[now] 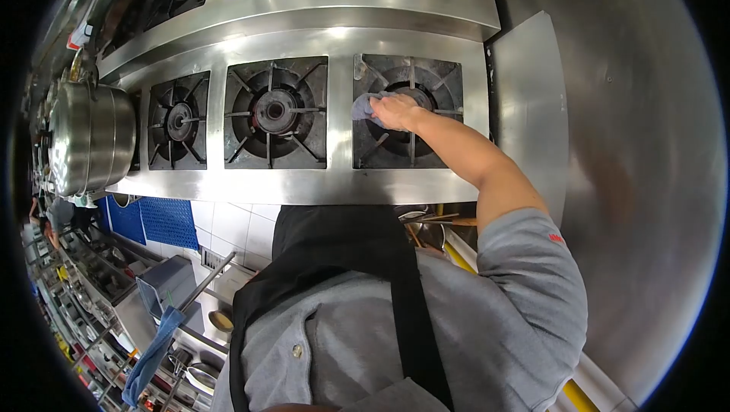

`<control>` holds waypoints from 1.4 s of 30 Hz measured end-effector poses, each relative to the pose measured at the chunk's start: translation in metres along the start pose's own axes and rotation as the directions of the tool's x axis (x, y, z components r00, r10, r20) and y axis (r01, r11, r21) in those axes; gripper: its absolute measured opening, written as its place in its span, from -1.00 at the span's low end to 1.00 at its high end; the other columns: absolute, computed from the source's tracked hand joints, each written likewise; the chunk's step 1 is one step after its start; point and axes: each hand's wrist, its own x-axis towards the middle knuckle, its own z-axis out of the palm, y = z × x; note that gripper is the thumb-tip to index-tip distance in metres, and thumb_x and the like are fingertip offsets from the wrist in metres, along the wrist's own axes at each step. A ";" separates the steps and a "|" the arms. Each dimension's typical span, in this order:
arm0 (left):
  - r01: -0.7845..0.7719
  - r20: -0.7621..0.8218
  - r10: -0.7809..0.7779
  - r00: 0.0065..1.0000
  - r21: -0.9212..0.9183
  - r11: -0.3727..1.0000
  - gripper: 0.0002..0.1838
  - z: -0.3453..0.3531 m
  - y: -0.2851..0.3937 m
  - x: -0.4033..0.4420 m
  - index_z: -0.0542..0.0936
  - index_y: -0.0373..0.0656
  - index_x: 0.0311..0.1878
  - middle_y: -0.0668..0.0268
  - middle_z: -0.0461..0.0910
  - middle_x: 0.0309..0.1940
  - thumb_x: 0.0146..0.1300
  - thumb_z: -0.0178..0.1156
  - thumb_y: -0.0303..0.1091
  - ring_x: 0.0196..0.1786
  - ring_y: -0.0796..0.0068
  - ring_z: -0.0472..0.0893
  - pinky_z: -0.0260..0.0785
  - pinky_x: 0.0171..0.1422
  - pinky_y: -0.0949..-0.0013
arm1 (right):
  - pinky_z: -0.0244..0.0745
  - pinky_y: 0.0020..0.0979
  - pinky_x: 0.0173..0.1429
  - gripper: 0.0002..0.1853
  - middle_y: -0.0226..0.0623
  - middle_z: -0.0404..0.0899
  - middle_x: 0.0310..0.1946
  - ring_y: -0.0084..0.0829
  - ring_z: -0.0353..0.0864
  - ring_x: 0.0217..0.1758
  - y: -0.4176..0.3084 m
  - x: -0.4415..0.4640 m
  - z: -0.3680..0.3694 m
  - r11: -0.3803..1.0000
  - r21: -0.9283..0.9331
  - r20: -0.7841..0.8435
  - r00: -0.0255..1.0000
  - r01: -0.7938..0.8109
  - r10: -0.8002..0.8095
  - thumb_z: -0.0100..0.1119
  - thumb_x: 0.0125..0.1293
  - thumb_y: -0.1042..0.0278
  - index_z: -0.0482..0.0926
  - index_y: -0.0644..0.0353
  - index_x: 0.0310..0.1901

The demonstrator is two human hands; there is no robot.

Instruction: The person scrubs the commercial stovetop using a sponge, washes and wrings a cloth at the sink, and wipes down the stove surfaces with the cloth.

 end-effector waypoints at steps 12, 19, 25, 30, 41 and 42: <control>-0.042 0.181 0.050 0.982 -0.048 0.998 -0.34 -0.011 -0.022 0.042 0.71 -0.30 -0.07 0.12 0.78 -0.34 0.56 -0.16 0.13 -0.17 0.34 0.78 0.58 -0.07 0.28 | 0.59 0.03 0.00 -0.58 0.10 0.69 -0.19 0.13 0.71 -0.10 0.003 -0.024 0.005 0.998 -0.069 -0.159 0.987 0.002 -0.013 -0.05 0.55 0.03 0.39 0.33 0.00; 0.112 0.168 -0.093 0.981 -0.107 0.988 -0.33 -0.026 0.052 -0.008 0.63 -0.40 0.03 0.11 0.75 -0.23 0.55 -0.10 0.15 -0.21 0.34 0.74 0.57 -0.12 0.31 | 0.56 0.01 0.04 -0.64 0.08 0.65 -0.12 0.16 0.65 -0.05 0.049 -0.102 -0.065 0.888 0.371 -0.575 0.683 -0.273 0.451 0.19 0.39 0.14 0.52 0.01 0.15; 0.147 0.072 -0.135 0.988 -0.203 0.968 -0.34 -0.046 0.091 -0.035 0.64 -0.36 0.02 0.20 0.71 -0.25 0.53 -0.06 0.18 -0.29 0.45 0.66 0.45 -0.23 0.42 | 0.51 -0.11 0.25 -0.65 0.11 0.64 -0.03 0.04 0.61 0.12 0.168 -0.005 -0.060 0.865 0.130 -0.622 0.639 -0.485 0.453 0.24 0.27 0.25 0.68 -0.02 0.10; 0.190 0.123 -0.148 0.981 -0.512 0.838 -0.40 -0.024 -0.012 -0.046 0.64 -0.25 0.05 0.27 0.66 -0.28 0.54 -0.08 0.17 -0.29 0.40 0.64 0.43 -0.21 0.37 | 0.55 -0.08 0.24 -0.77 0.08 0.67 -0.08 0.05 0.61 0.11 0.063 0.131 -0.051 0.937 0.172 -0.506 0.789 -0.303 0.348 0.23 0.15 0.33 0.75 0.22 -0.20; 0.204 0.301 -0.106 0.948 -0.314 0.927 -0.49 -0.050 -0.065 -0.026 0.60 -0.18 0.12 0.30 0.66 -0.20 0.56 -0.10 0.07 -0.28 0.37 0.62 0.45 -0.22 0.27 | 0.58 -0.05 0.22 -0.72 0.24 0.46 0.19 0.15 0.65 0.11 -0.068 0.128 -0.044 0.803 0.522 -0.395 0.753 -0.287 0.526 0.15 0.23 0.48 0.68 0.35 -0.05; 0.198 0.317 -0.102 0.943 -0.288 0.937 -0.50 -0.064 -0.067 -0.017 0.60 -0.17 0.12 0.30 0.67 -0.19 0.56 -0.10 0.06 -0.28 0.37 0.62 0.45 -0.22 0.27 | 0.59 -0.07 0.20 -0.69 0.23 0.47 0.17 0.15 0.65 0.10 -0.088 0.109 -0.032 0.786 0.535 -0.351 0.765 -0.309 0.540 0.15 0.24 0.50 0.65 0.37 0.00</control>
